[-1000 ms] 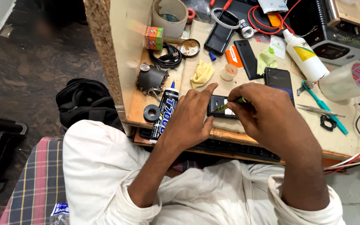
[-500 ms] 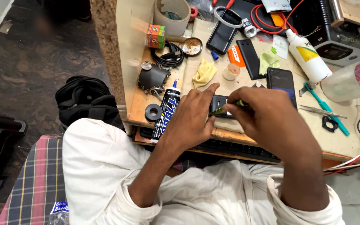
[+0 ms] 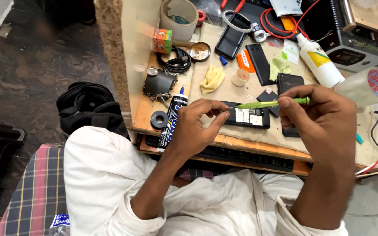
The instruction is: The person repairs a keypad mobile phone at a workbench. They pry open the back cover, remove and reseat the battery, use a green screwdriver on the phone, press its buttons, power the phone on to test it, then press the cover closed and set the phone down.
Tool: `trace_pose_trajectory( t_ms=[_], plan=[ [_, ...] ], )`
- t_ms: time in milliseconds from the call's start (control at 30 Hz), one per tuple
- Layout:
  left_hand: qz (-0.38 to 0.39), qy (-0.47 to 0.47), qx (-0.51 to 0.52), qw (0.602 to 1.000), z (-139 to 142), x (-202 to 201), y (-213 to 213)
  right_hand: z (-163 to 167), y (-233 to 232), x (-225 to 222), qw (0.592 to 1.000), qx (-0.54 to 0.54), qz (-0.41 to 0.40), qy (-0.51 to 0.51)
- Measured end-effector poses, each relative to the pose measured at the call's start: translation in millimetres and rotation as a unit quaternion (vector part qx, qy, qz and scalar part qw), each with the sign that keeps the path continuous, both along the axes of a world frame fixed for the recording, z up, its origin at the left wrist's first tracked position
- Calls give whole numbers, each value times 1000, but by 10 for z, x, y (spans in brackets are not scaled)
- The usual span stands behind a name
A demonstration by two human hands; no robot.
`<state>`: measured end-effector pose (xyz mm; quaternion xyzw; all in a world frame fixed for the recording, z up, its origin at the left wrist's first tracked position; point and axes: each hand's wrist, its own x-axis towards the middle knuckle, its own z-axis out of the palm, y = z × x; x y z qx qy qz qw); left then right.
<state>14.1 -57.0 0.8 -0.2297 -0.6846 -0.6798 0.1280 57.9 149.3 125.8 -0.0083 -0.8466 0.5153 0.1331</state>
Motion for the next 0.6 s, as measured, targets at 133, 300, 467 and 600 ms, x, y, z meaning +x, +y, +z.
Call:
trace_pose_trajectory(
  t_ms=[133,300,467,600],
  plan=[
    [18,5,7,1000,30,14,43,-12,61,30,1000,-8,-1,-1],
    [9,21,17,1000,69,36,54,-9,68,56,1000,-21,-8,3],
    [11,23,19,999,98,58,77,-28,106,66,999,-34,5,12],
    [16,47,2,999,112,65,83,-20,154,112,999,-32,-3,12]
  ],
)
